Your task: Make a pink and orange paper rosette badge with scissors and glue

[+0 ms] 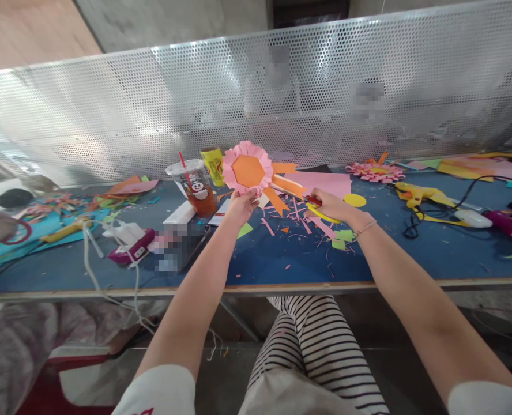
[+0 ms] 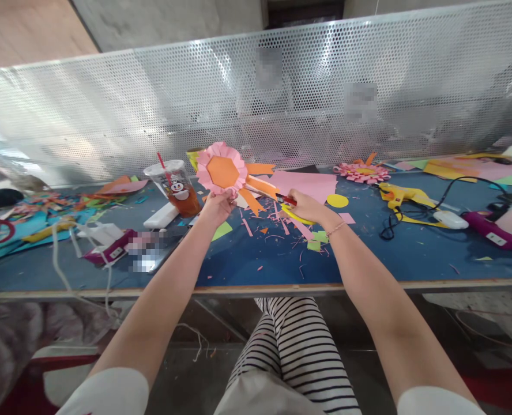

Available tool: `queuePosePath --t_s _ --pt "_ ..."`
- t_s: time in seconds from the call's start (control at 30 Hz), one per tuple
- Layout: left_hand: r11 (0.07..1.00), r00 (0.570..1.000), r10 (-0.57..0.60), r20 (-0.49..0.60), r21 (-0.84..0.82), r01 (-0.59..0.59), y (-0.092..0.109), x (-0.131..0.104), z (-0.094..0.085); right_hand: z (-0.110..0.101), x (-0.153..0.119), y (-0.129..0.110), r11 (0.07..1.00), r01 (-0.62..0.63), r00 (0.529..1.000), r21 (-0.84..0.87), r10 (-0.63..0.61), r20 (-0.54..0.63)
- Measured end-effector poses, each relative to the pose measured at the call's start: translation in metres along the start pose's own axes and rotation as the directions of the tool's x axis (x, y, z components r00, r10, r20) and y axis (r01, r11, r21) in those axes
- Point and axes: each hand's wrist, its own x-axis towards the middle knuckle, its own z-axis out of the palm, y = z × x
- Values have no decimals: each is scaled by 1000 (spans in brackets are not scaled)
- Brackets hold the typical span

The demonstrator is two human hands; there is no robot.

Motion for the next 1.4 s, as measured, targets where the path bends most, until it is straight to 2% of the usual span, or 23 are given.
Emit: queuePosePath --t_s 0.27,0.63,1.17,1.4 --pt "999 998 -17 66 32 15 -4 -1 1 5 2 -2 999 41 999 23 -41 -11" --pt "1000 999 7 43 17 -8 -1 -2 1 4 -1 -5 997 13 1000 70 -14 15" --pt "998 1000 4 16 63 -5 -2 -3 5 5 4 -4 999 51 997 -10 -51 -64" --pt "999 1000 2 9 43 -3 -1 -4 7 3 2 -7 997 70 997 13 -70 -19"
